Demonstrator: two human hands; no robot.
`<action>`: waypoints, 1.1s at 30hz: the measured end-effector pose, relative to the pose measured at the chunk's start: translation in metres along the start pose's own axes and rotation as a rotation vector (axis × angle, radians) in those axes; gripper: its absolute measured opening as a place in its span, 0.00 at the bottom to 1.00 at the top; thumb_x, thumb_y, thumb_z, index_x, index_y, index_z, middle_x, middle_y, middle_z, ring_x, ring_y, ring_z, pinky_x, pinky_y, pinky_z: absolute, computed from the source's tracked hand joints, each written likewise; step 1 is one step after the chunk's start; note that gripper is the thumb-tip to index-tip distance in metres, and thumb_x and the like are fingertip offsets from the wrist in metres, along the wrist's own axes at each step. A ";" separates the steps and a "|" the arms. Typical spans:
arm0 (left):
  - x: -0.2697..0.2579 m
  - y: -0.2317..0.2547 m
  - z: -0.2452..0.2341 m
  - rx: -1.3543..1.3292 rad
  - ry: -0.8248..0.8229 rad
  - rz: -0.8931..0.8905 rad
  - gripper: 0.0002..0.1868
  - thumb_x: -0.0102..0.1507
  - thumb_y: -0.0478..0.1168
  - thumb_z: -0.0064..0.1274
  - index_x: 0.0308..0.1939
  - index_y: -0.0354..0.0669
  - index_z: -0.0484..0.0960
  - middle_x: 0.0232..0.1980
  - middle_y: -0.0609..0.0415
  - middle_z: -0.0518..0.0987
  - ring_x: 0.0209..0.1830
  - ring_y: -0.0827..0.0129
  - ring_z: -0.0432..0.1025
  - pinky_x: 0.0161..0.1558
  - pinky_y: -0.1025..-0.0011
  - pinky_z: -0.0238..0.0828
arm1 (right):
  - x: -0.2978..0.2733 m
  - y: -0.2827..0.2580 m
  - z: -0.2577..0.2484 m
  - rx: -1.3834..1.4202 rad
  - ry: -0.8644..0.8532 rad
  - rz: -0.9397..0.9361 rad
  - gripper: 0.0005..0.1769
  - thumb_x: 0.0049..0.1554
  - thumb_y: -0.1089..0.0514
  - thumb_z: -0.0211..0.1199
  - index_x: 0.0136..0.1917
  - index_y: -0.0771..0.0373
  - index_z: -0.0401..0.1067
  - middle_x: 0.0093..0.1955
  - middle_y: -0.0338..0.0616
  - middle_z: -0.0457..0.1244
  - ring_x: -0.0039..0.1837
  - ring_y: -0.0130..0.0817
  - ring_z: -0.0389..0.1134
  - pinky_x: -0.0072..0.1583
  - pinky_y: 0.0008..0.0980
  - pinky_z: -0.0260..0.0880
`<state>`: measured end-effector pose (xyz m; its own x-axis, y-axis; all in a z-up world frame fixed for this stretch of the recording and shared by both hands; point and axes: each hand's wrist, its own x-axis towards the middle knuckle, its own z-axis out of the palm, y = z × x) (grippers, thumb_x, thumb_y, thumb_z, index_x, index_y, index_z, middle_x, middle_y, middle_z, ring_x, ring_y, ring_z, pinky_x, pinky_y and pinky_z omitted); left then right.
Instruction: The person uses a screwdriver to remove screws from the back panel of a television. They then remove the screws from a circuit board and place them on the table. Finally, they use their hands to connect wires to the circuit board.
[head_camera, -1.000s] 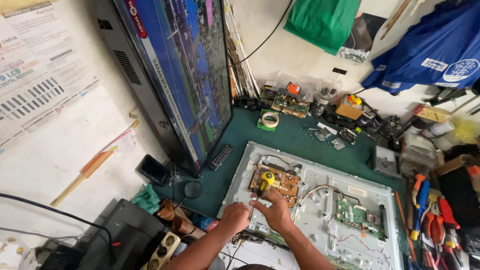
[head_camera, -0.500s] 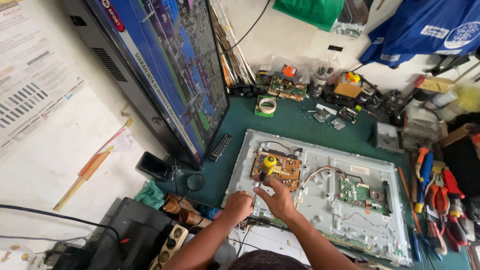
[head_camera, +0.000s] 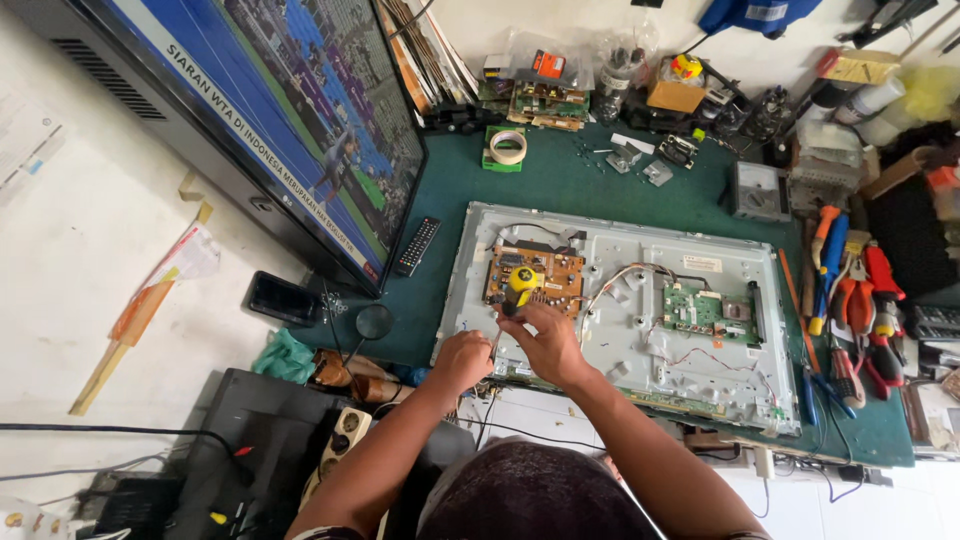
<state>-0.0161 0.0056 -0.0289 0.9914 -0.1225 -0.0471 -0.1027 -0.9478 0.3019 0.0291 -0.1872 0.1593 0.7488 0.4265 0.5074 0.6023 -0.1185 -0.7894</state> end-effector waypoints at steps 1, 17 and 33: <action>0.000 0.001 -0.006 0.005 -0.009 0.011 0.11 0.62 0.43 0.58 0.33 0.37 0.85 0.37 0.43 0.80 0.40 0.46 0.77 0.43 0.48 0.82 | 0.001 -0.006 -0.003 0.000 0.026 -0.001 0.05 0.55 0.56 0.80 0.42 0.55 0.84 0.36 0.41 0.72 0.45 0.45 0.77 0.51 0.40 0.77; -0.006 -0.006 -0.008 0.035 -0.008 0.016 0.06 0.60 0.46 0.56 0.35 0.58 0.88 0.38 0.56 0.79 0.47 0.54 0.79 0.48 0.54 0.82 | 0.014 -0.028 -0.084 0.377 0.310 0.116 0.08 0.59 0.76 0.71 0.49 0.74 0.73 0.51 0.57 0.73 0.53 0.42 0.78 0.60 0.43 0.79; -0.003 0.008 -0.021 0.145 -0.114 0.076 0.11 0.63 0.40 0.42 0.36 0.43 0.80 0.36 0.45 0.81 0.41 0.45 0.80 0.40 0.47 0.79 | -0.004 -0.013 -0.099 0.384 0.320 0.122 0.14 0.61 0.76 0.69 0.60 0.79 0.74 0.47 0.57 0.70 0.52 0.47 0.78 0.60 0.42 0.79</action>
<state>-0.0183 0.0049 -0.0060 0.9656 -0.2195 -0.1394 -0.1954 -0.9662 0.1682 0.0454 -0.2760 0.2018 0.8905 0.1272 0.4368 0.4056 0.2129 -0.8889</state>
